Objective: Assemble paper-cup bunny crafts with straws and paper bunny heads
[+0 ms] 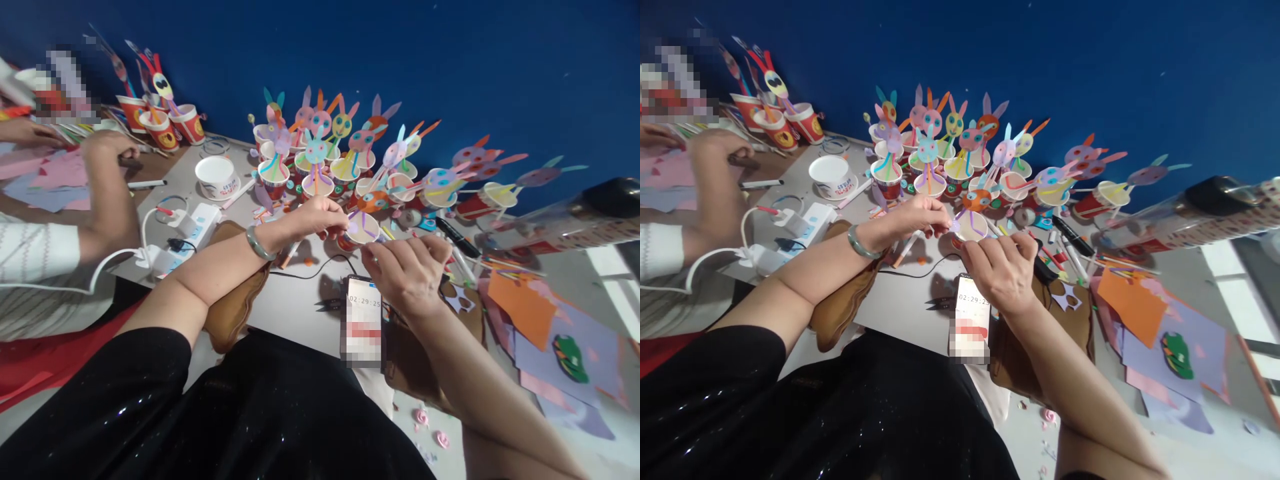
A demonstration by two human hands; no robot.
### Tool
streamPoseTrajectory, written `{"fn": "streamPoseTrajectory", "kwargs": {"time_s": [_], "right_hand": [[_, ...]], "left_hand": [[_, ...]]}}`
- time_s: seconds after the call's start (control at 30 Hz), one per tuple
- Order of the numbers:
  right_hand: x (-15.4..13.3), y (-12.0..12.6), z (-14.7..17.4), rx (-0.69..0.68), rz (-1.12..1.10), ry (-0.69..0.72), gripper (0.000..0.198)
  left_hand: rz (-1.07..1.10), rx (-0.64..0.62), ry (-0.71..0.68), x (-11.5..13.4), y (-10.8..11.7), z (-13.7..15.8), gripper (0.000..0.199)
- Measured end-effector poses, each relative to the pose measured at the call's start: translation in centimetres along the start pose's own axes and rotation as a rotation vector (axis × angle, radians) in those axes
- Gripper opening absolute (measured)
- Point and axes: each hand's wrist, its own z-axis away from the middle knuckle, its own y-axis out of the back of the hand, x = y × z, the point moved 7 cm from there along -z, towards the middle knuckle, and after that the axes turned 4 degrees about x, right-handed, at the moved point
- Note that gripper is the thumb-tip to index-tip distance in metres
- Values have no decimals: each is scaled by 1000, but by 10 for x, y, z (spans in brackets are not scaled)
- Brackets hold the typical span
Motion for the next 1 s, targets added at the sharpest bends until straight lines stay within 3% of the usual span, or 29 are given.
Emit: {"fn": "streamPoseTrajectory", "kwargs": {"time_s": [0.2,0.43,0.5,0.6,0.73,0.83,1.0], "right_hand": [[-10,-12,-16,-5,1,27,36],[-4,-16,-19,42,-104,-63,24],[1,-14,-18,107,-198,-147,23],[17,-16,-14,182,-504,-409,21],[30,-32,-8,140,-923,-717,32],[31,-43,-8,63,-1088,-816,38],[29,-50,-7,6,-1152,-851,39]], "left_hand": [[46,3,17,-4,-1,-4,24],[76,-42,9,-4,-1,-5,22],[86,-35,9,-2,0,-5,26],[70,15,-12,1,5,-7,35],[13,34,-96,5,10,-9,30],[19,16,-160,5,11,-11,19],[20,-49,-244,6,10,-14,2]]}}
